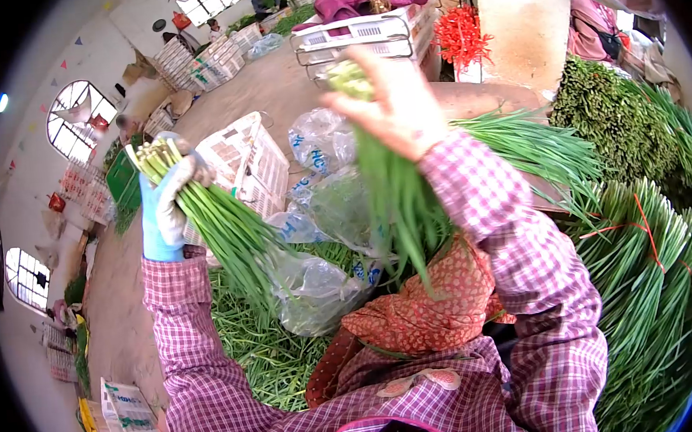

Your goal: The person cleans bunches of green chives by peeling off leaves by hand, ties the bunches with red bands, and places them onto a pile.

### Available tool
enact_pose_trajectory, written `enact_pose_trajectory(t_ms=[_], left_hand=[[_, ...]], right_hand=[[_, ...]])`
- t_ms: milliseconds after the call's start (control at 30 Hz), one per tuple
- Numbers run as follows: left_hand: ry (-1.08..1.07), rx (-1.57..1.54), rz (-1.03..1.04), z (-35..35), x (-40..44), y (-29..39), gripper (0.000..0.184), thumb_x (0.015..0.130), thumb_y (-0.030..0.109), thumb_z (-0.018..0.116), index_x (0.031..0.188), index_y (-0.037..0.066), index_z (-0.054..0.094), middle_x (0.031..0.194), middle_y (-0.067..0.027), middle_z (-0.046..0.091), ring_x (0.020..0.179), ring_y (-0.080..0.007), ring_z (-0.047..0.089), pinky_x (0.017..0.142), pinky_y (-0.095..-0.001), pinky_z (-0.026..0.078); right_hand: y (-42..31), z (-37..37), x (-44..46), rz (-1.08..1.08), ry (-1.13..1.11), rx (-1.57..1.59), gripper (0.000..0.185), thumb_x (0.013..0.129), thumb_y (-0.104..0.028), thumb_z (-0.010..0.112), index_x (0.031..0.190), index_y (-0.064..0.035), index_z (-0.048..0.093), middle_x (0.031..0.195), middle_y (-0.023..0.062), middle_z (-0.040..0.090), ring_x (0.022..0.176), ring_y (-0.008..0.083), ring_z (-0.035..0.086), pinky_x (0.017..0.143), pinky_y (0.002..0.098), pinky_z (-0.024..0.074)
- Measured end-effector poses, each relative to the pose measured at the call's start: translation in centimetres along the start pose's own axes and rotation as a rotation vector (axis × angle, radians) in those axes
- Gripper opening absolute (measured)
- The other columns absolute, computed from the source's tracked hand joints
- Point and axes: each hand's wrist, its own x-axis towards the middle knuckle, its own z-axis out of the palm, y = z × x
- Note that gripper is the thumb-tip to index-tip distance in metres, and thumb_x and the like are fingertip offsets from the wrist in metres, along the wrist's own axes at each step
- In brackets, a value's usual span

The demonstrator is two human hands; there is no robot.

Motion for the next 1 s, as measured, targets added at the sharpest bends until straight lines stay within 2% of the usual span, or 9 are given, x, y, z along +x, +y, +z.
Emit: enact_pose_trajectory(t_ms=[167,233,300,433,533,700,900,967,1000], left_hand=[[-0.12,-0.321,-0.119,6.3,-1.0,-1.7,0.026,0.08,0.01,0.06,0.103,0.001,0.052,0.071,-0.0052,0.056,0.067,-0.0159,0.059,0.064,-0.0308,0.053],[-0.049,-0.377,-0.316,6.5,-1.5,-3.4,0.045,0.081,0.009,0.057,0.124,-0.003,0.05,0.098,-0.0149,0.064,0.087,-0.0249,0.065,0.08,-0.0334,0.054],[0.118,-0.538,-0.21,8.5,-2.1,-4.3,0.018,0.08,0.008,0.061,0.098,0.005,0.057,0.092,-0.0041,0.061,0.083,-0.0122,0.06,0.071,-0.0235,0.05],[0.12,-0.673,-0.267,9.4,-3.1,-5.3,0.027,0.08,0.006,0.06,0.107,0.003,0.057,0.096,-0.0052,0.061,0.089,-0.0154,0.061,0.081,-0.0281,0.051],[0.063,-0.735,-0.309,10.0,-4.0,-5.8,0.042,0.082,0.007,0.059,0.122,-0.001,0.052,0.11,-0.0105,0.062,0.098,-0.0188,0.062,0.087,-0.0319,0.052],[-0.086,-0.986,-0.415,10.0,-4.4,-8.0,0.044,0.079,0.013,0.06,0.12,-0.002,0.053,0.112,-0.0135,0.062,0.098,-0.0228,0.063,0.087,-0.0339,0.053],[-0.077,-0.773,-0.518,9.5,-5.1,-9.1,0.04,0.072,0.004,0.064,0.111,0.001,0.057,0.101,-0.0092,0.063,0.09,-0.0194,0.064,0.08,-0.033,0.055],[-0.128,-0.71,-0.512,8.9,-5.0,-11.0,0.04,0.071,0.005,0.068,0.11,0.002,0.057,0.102,-0.0085,0.062,0.09,-0.0182,0.063,0.078,-0.0324,0.056],[-0.133,-0.832,-0.423,9.3,-5.3,-11.1,0.041,0.072,0.006,0.069,0.111,0.002,0.057,0.103,-0.0082,0.062,0.091,-0.0177,0.063,0.078,-0.0323,0.056]], right_hand=[[-1.6,5.1,-0.2,-0.012,-0.098,0.418,0.041,0.079,-0.034,0.071,0.099,-0.0022,0.057,0.077,0.0097,0.063,0.067,0.0163,0.062,0.063,0.0314,0.0527],[-1.9,6.2,-0.7,-0.108,0.018,0.43,0.048,0.078,-0.034,0.071,0.098,0.0065,0.055,0.079,0.0164,0.065,0.072,0.0221,0.064,0.066,0.0349,0.0507],[-1.7,6.2,-0.9,-0.042,0.026,0.464,0.05,0.078,-0.033,0.071,0.1,0.0095,0.054,0.079,0.0182,0.065,0.074,0.0229,0.065,0.068,0.035,0.0504],[-2.1,6.4,-2.0,-0.023,-0.011,0.426,0.057,0.077,-0.033,0.072,0.104,0.013,0.053,0.08,0.0189,0.066,0.076,0.0222,0.066,0.069,0.0335,0.0509],[-1.2,7.1,-1.9,0.063,-0.041,0.582,0.071,0.077,-0.034,0.072,0.118,0.0183,0.045,0.09,0.0243,0.066,0.085,0.025,0.066,0.076,0.0349,0.0509],[-2.0,7.4,-3.0,0.116,0.013,0.394,0.071,0.077,-0.037,0.073,0.121,0.0121,0.046,0.109,0.0271,0.058,0.102,0.0316,0.059,0.09,0.0387,0.045],[-1.7,6.7,-2.0,-0.435,0.015,0.211,0.07,0.072,-0.035,0.076,0.126,-0.0044,0.045,0.118,0.0168,0.05,0.112,0.033,0.048,0.096,0.0383,0.0395],[-2.0,6.3,-1.4,-0.481,0.036,0.181,0.055,0.072,-0.027,0.076,0.117,-0.0032,0.054,0.113,0.0151,0.057,0.108,0.0293,0.055,0.093,0.0363,0.0443],[-2.0,5.8,-1.0,-0.455,-0.157,0.133,0.047,0.073,-0.027,0.075,0.109,-0.002,0.059,0.107,0.0155,0.059,0.101,0.0308,0.058,0.088,0.0378,0.0461]])
